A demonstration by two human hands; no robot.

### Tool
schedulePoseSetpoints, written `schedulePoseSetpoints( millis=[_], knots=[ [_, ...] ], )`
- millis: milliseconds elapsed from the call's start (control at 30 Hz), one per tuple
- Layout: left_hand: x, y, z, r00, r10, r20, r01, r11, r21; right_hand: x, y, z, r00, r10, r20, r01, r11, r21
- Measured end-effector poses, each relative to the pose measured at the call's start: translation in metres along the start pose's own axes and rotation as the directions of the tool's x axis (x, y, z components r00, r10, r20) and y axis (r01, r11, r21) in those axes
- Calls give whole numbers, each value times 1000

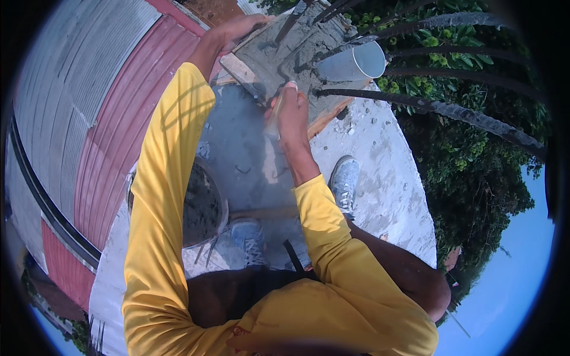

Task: The person scoops wet concrete from a bucket with a trowel and applies it around vertical steel bars embedded in a concrete base. The person repeatedly smooths and packs the concrete into the formwork.

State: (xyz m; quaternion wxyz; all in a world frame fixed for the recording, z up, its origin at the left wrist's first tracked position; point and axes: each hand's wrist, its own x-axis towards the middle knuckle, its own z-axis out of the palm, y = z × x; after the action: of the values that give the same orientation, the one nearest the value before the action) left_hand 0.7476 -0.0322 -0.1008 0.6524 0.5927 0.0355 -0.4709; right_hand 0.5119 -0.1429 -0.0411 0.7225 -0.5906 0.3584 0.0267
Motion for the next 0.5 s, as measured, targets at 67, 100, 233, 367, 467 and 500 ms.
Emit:
schedulePoseSetpoints(
  millis=[67, 100, 233, 367, 467, 500],
  knots=[
    [-4, 0, 3, 997, 58, 41, -57, 998, -32, -8, 1, -7, 1000, 11, -20, -12, 1000, -17],
    [-5, 0, 4, 994, 88, 60, -85, 995, -49, -13, 1, -12, 1000, -6, -28, 5, 1000, -26],
    [-10, -2, 7, 988, 114, 102, -107, 992, -71, -22, 2, -25, 997, 26, 74, -11, 980, -200],
    [-7, -2, 3, 997, 68, 47, -64, 995, -80, -3, -3, -26, 995, -29, 95, 52, 967, -248],
    [-1, -7, 0, 996, 80, 39, -77, 994, -78, 13, -8, -25, 992, -81, 94, 102, 963, -250],
    [2, -7, -2, 996, 89, 23, -87, 993, -78, 17, -10, -24, 991, -94, 96, 116, 960, -253]
  ],
)
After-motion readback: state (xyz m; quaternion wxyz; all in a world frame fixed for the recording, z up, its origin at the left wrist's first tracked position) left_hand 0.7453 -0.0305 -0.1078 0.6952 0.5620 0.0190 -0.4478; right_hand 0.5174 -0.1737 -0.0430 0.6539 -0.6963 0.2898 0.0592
